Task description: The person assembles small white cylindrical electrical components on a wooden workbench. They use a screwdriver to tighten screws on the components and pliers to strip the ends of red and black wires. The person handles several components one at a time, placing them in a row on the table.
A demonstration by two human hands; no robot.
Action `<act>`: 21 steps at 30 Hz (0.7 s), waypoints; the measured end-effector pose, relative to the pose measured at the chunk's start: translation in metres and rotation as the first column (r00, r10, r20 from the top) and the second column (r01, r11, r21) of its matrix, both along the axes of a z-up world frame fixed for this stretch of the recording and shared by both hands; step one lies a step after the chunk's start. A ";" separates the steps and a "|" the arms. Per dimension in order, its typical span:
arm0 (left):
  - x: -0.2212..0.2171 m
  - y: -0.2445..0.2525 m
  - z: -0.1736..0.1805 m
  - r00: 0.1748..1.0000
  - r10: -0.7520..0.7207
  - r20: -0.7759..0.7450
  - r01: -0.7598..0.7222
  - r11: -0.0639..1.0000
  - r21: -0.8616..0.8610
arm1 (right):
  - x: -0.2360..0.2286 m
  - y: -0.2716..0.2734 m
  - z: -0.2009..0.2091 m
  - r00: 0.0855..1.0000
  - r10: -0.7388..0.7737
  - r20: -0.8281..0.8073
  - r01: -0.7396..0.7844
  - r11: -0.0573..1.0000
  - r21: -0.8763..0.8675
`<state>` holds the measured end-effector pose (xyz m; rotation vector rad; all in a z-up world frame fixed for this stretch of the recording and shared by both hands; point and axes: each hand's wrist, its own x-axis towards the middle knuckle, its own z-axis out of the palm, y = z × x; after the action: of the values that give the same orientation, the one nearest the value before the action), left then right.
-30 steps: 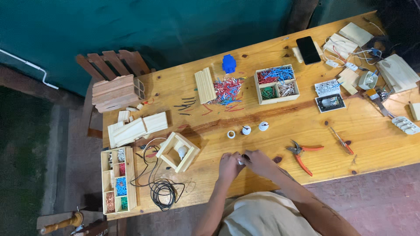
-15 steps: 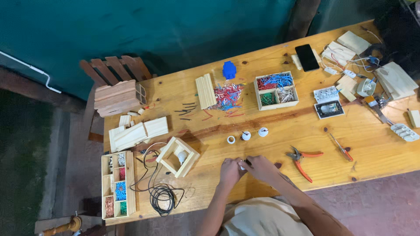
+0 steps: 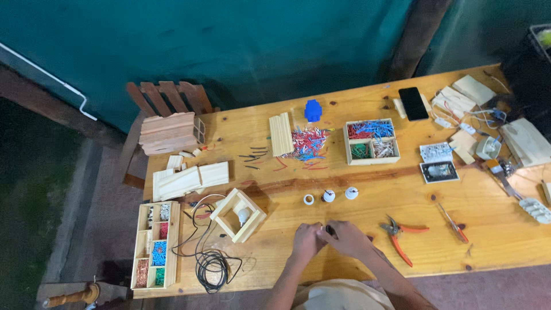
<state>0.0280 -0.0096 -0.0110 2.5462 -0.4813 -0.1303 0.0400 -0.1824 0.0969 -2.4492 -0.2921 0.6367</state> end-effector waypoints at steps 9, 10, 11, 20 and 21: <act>0.010 -0.003 0.024 0.970 -0.070 -0.235 0.063 0.997 -0.037 | -0.001 -0.020 -0.009 0.992 0.128 0.000 -0.125 0.971 0.202; 0.010 -0.004 0.021 0.971 -0.067 -0.229 0.060 0.997 -0.038 | 0.002 -0.020 -0.003 0.991 0.131 0.005 -0.129 0.971 0.200; 0.010 -0.004 0.018 0.973 -0.024 -0.231 0.023 1.000 -0.007 | 0.004 -0.021 0.003 0.993 0.114 0.022 -0.116 0.957 0.267; -0.001 -0.016 0.002 0.995 0.057 -0.084 -0.049 0.995 0.093 | 0.001 -0.022 -0.011 0.995 -0.047 -0.092 0.057 0.993 0.105; -0.001 -0.015 0.006 0.981 0.074 -0.181 -0.056 0.993 0.104 | 0.000 -0.026 -0.007 0.999 0.040 -0.033 -0.031 0.966 0.258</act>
<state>0.0275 -0.0251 -0.0046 2.6105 -0.3270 -0.3706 0.0402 -0.2084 0.0903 -2.1857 -0.3797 0.6184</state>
